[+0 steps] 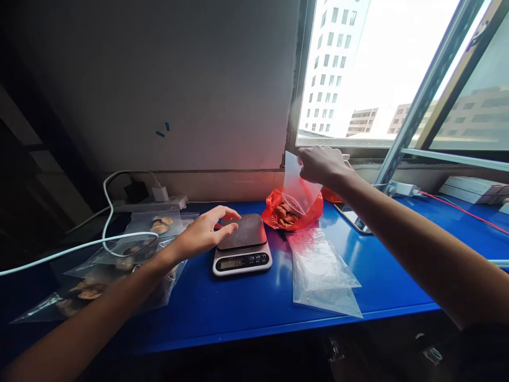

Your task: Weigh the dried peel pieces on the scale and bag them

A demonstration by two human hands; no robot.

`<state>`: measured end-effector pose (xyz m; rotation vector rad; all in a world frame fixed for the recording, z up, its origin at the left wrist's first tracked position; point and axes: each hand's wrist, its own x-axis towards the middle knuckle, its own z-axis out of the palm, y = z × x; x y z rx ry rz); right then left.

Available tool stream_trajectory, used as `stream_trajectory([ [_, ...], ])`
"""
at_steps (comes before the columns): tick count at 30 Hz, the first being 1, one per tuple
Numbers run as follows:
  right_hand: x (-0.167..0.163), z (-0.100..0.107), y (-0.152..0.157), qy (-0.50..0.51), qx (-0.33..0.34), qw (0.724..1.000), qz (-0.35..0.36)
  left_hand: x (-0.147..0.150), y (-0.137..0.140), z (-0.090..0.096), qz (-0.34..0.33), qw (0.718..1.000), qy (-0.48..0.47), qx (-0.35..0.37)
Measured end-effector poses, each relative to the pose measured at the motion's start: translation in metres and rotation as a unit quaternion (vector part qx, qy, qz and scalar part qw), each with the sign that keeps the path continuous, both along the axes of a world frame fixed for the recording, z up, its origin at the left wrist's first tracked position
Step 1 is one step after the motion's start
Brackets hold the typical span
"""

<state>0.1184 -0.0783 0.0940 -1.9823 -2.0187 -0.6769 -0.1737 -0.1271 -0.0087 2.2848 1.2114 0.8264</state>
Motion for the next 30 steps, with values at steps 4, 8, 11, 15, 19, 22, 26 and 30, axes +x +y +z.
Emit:
stream_trajectory([
  [4, 0.01, 0.003, -0.012, 0.196, 0.098, 0.974, 0.057, 0.0, -0.012, 0.003, -0.013, 0.999, -0.033, -0.003],
  [8, -0.001, -0.014, -0.032, 0.528, 0.151, 0.815, 0.184, -0.008, -0.016, -0.003, -0.025, 0.993, -0.11, -0.042],
  [11, -0.035, -0.05, -0.046, 0.624, 0.016, 0.704, 0.338, -0.011, -0.013, -0.01, -0.041, 0.973, -0.201, -0.107],
  [15, -0.067, -0.098, -0.053, 0.612, -0.13, 0.65, 0.43, -0.021, -0.009, -0.012, -0.003, 0.954, -0.269, -0.131],
  [19, -0.058, -0.119, -0.044, 0.612, -0.155, 0.639, 0.439, -0.038, -0.006, -0.011, 0.001, 0.954, -0.234, -0.189],
  [22, -0.053, -0.125, -0.038, 0.659, -0.131, 0.62, 0.406, -0.039, -0.007, -0.011, -0.045, 0.949, -0.143, -0.276],
  [26, -0.073, -0.134, -0.048, 0.619, -0.222, 0.626, 0.42, -0.023, -0.014, -0.014, -0.086, 0.946, -0.09, -0.299],
  [30, -0.095, -0.138, -0.065, 0.591, -0.249, 0.628, 0.441, -0.015, -0.019, -0.016, -0.076, 0.953, -0.092, -0.28],
])
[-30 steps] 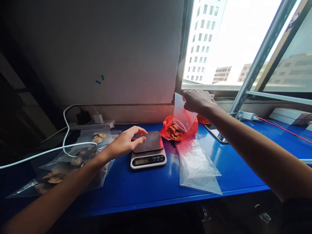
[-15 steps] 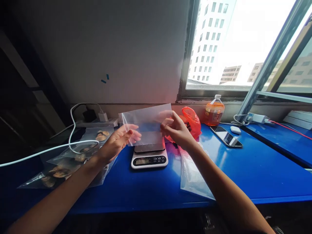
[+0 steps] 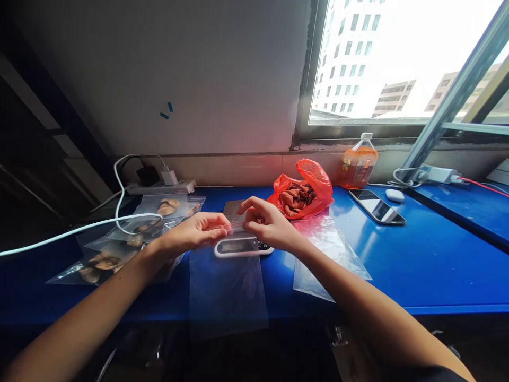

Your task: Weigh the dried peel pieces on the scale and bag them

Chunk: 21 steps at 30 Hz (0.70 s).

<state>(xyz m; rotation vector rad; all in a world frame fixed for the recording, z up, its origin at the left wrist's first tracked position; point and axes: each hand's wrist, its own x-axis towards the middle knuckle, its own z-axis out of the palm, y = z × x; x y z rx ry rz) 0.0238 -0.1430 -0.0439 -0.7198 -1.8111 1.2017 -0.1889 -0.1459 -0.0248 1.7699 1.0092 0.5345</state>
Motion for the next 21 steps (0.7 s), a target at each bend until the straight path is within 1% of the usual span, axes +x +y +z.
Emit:
stream_trajectory([
  [3, -0.001, 0.001, -0.002, 0.013, 0.022, 1.0, -0.019, -0.004, 0.003, -0.002, 0.01, 1.0, -0.003, 0.012],
  [6, 0.007, 0.001, 0.005, 0.042, 0.041, 0.997, -0.056, -0.01, 0.008, -0.002, 0.029, 0.999, -0.018, 0.042],
  [9, 0.013, 0.001, 0.013, 0.08, 0.035, 0.992, -0.09, -0.014, 0.009, 0.001, 0.063, 0.995, -0.04, 0.072],
  [11, 0.016, 0.0, 0.016, 0.097, 0.027, 0.989, -0.11, -0.015, 0.008, 0.003, 0.075, 0.993, -0.047, 0.081],
  [13, 0.016, 0.0, 0.017, 0.098, 0.026, 0.988, -0.12, -0.015, 0.006, 0.004, 0.08, 0.992, -0.045, 0.088],
  [16, 0.016, -0.001, 0.017, 0.076, 0.037, 0.99, -0.112, -0.014, 0.005, 0.003, 0.088, 0.99, -0.026, 0.109],
  [17, 0.016, -0.001, 0.017, 0.061, 0.053, 0.99, -0.114, -0.014, 0.005, 0.003, 0.089, 0.988, -0.016, 0.125],
  [18, 0.016, -0.001, 0.016, 0.04, 0.082, 0.988, -0.124, -0.014, 0.005, 0.002, 0.09, 0.985, -0.002, 0.145],
  [19, 0.016, -0.002, 0.016, 0.011, 0.126, 0.982, -0.14, -0.013, 0.004, 0.001, 0.091, 0.981, 0.015, 0.169],
  [20, 0.016, -0.003, 0.015, -0.023, 0.18, 0.97, -0.16, -0.013, 0.004, 0.0, 0.093, 0.976, 0.033, 0.195],
  [21, 0.015, -0.004, 0.014, -0.062, 0.239, 0.952, -0.18, -0.012, 0.004, -0.001, 0.093, 0.97, 0.053, 0.219],
])
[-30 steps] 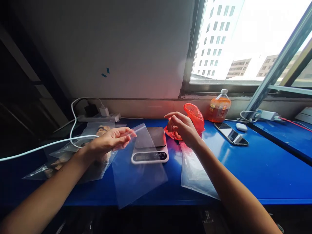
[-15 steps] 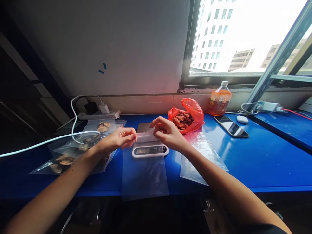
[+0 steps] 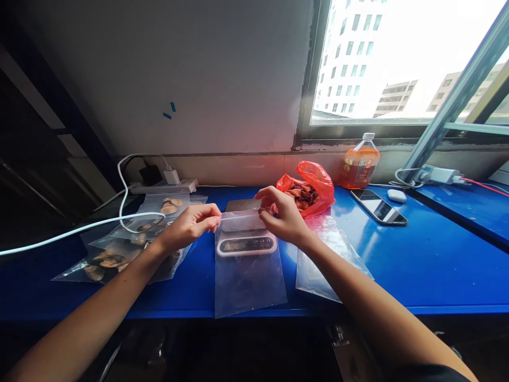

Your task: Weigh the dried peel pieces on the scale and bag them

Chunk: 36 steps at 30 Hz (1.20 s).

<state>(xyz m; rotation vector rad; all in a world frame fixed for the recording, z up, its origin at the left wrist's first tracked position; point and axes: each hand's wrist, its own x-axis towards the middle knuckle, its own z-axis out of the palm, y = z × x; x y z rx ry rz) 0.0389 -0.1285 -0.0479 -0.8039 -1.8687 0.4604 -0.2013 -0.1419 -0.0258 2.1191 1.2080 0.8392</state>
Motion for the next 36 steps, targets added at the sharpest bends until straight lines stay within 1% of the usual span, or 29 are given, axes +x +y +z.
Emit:
stream_trajectory([
  [2, -0.003, -0.002, -0.003, -0.081, 0.092, 0.992, -0.042, 0.001, 0.0, -0.003, 0.005, 0.998, 0.044, 0.039],
  [3, -0.005, -0.004, -0.005, -0.11, 0.119, 0.986, -0.051, 0.002, 0.0, -0.004, 0.001, 0.996, 0.061, 0.061],
  [5, -0.012, -0.006, -0.01, -0.143, 0.147, 0.977, -0.05, 0.004, 0.0, -0.009, -0.015, 0.99, 0.083, 0.113],
  [9, -0.025, -0.012, -0.021, -0.181, 0.164, 0.97, -0.022, 0.007, 0.0, -0.017, -0.06, 0.968, 0.097, 0.222],
  [11, -0.03, -0.015, -0.023, -0.191, 0.154, 0.969, -0.019, 0.008, -0.001, -0.019, -0.076, 0.958, 0.099, 0.258],
  [13, -0.032, -0.018, -0.024, -0.189, 0.139, 0.972, -0.019, 0.01, -0.002, -0.021, -0.084, 0.951, 0.101, 0.28],
  [17, -0.034, -0.021, -0.022, -0.171, 0.131, 0.977, -0.011, 0.012, -0.004, -0.022, -0.087, 0.948, 0.098, 0.29],
  [21, -0.037, -0.022, -0.024, -0.148, 0.13, 0.98, -0.025, 0.014, -0.005, -0.022, -0.085, 0.949, 0.092, 0.289],
  [26, -0.041, -0.024, -0.025, -0.127, 0.157, 0.979, -0.042, 0.016, -0.006, -0.023, -0.084, 0.944, 0.087, 0.306],
  [33, -0.037, -0.023, -0.019, -0.133, 0.143, 0.98, -0.042, 0.015, -0.007, -0.02, -0.04, 0.95, 0.102, 0.292],
  [36, -0.035, -0.024, -0.019, -0.133, 0.133, 0.981, -0.045, 0.016, -0.007, -0.02, -0.035, 0.951, 0.1, 0.292],
])
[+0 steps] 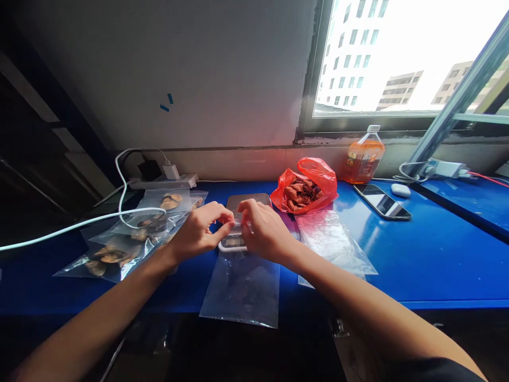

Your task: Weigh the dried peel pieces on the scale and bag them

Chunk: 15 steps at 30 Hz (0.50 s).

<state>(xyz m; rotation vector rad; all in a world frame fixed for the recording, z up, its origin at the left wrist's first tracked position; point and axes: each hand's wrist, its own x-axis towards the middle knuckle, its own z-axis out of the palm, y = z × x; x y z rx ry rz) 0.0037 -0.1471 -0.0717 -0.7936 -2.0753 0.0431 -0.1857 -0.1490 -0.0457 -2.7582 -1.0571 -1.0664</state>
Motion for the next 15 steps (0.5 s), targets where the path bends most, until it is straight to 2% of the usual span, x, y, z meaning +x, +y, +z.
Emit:
stream_trajectory([
  [4, -0.0017, -0.0009, -0.0037, -0.013, -0.001, 0.999, -0.03, 0.0014, 0.0004, -0.0021, -0.011, 1.0, -0.007, -0.009],
  [8, -0.0042, -0.0016, -0.0052, -0.008, 0.005, 1.0, -0.022, 0.0019, 0.0005, -0.0037, -0.016, 1.0, -0.001, 0.001],
  [15, -0.0009, -0.0052, 0.0038, 0.003, 0.007, 1.0, -0.009, 0.0009, 0.0021, -0.0042, 0.066, 0.998, 0.001, -0.004],
])
